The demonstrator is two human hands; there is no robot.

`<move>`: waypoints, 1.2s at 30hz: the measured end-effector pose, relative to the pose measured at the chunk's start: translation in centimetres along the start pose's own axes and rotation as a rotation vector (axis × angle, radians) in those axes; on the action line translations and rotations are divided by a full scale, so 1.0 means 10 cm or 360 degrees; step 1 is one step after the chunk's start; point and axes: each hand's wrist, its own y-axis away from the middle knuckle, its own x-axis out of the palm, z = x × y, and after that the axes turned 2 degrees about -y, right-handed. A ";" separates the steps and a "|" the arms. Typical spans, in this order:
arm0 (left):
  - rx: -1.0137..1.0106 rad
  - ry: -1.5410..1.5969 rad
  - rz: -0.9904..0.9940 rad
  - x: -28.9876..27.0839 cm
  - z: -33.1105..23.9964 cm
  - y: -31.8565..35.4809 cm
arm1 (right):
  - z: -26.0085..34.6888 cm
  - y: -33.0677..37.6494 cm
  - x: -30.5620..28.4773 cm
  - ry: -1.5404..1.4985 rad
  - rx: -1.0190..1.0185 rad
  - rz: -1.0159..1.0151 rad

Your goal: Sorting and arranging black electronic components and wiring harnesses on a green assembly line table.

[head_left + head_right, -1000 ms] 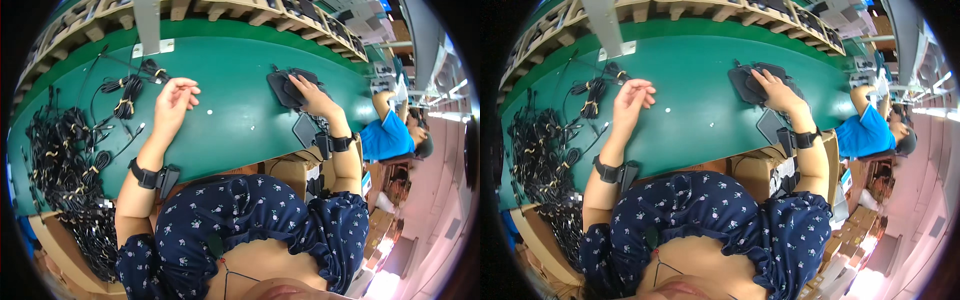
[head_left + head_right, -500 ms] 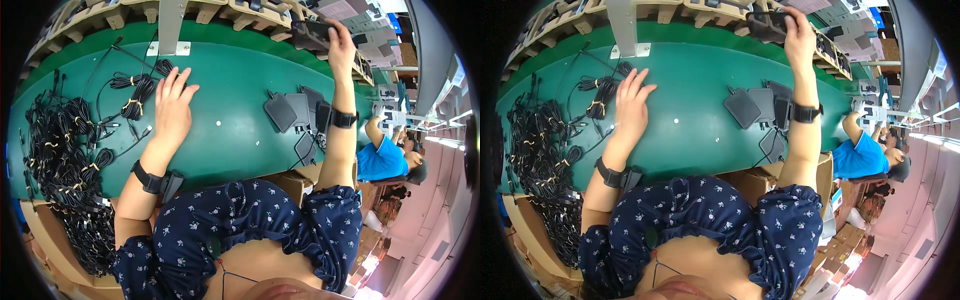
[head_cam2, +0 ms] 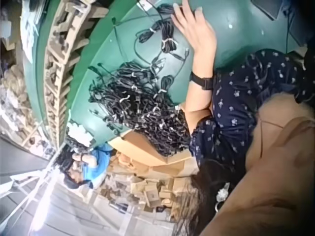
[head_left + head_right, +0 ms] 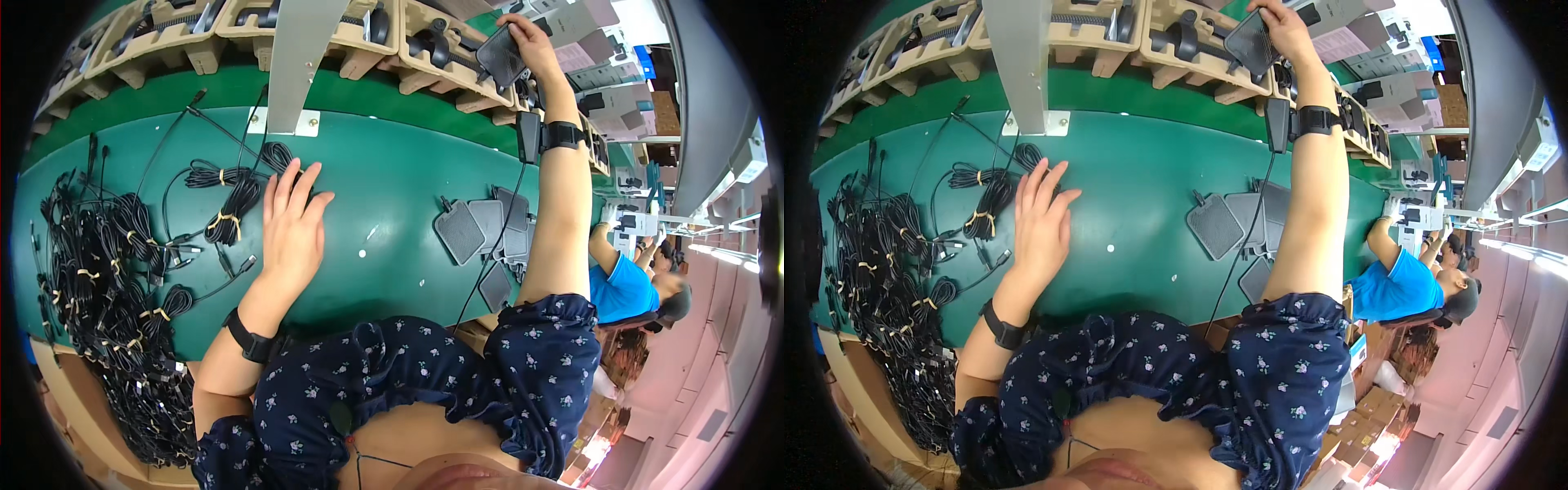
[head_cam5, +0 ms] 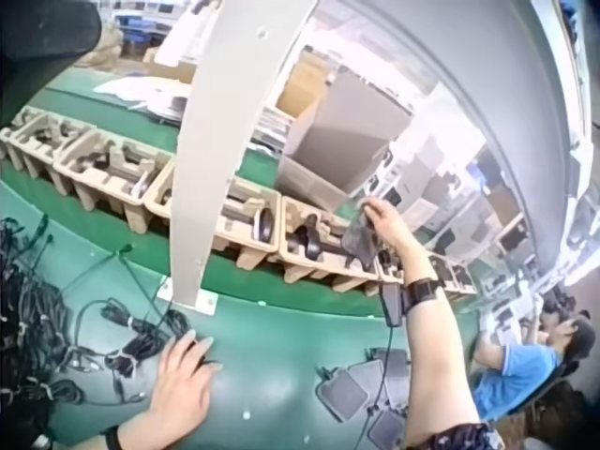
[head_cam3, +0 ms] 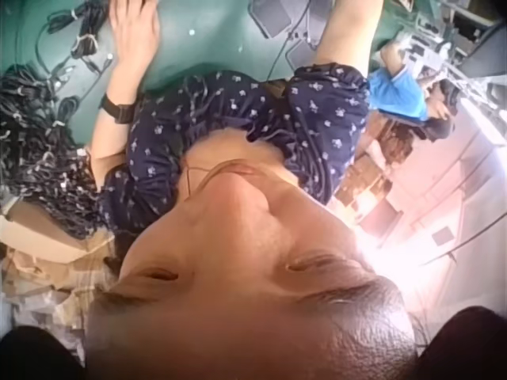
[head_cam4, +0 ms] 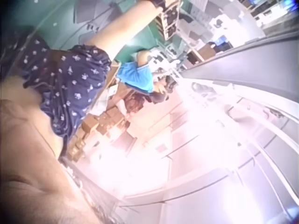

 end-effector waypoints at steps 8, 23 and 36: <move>-0.0034 0.0016 0.0023 0.01 0.01 -0.01 | 0.00 0.03 0.03 -0.0008 0.0234 -0.0027; 0.0033 0.0080 -0.0092 0.04 0.05 0.02 | 0.42 0.43 0.80 0.0825 -0.0262 -0.0980; -0.0132 0.0903 -0.0519 0.17 0.04 0.05 | 2.47 1.23 1.91 -0.0377 0.0224 0.0526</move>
